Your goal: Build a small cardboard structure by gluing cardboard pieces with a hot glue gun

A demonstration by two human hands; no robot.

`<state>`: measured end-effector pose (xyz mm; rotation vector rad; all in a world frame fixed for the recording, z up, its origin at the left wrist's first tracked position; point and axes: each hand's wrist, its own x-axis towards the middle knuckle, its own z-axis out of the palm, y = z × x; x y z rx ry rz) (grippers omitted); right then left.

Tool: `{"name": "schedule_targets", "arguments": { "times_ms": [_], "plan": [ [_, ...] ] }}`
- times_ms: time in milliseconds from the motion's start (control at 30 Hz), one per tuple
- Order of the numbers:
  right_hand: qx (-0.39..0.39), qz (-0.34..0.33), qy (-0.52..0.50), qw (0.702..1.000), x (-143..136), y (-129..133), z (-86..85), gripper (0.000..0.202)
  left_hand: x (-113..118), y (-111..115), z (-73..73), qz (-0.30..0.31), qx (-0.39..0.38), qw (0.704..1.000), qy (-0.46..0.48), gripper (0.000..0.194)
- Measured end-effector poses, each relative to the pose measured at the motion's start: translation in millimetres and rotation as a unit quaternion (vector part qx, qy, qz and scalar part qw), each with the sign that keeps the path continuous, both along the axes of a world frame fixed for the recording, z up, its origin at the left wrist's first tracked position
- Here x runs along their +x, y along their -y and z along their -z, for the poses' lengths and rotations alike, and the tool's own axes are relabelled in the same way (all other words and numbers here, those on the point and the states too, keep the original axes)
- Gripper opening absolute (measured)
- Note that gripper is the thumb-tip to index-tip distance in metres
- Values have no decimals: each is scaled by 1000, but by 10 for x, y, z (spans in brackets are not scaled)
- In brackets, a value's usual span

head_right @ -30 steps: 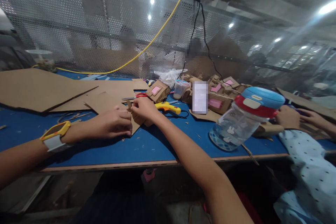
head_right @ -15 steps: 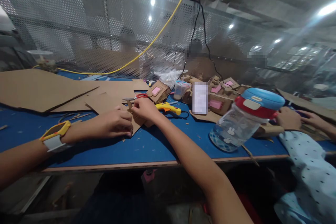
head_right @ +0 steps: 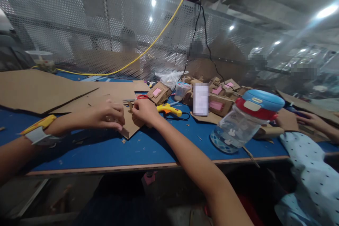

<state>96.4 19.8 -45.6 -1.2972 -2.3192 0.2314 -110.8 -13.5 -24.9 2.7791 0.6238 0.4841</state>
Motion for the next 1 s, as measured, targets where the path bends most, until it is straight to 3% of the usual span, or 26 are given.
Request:
{"name": "schedule_targets", "arguments": {
  "times_ms": [100, 300, 733, 1000],
  "plan": [
    [-17, -7, -24, 1000, -17, 16, 4, 17, 16, 41, -38, -16, -62, 998, 11, 42],
    [-72, -51, -76, 993, -87, 75, 31, 19, -73, -38, -85, -150, -78, 986, -4, 49],
    [-96, -84, -93, 987, -91, 69, 67, 30, -106, -134, 119, -172, -193, 965, -50, 60],
    [-96, -77, -78, 989, -96, 103, 42, 30, -108, -126, 103, -194, -205, 957, -63, 67]
  ]
}}
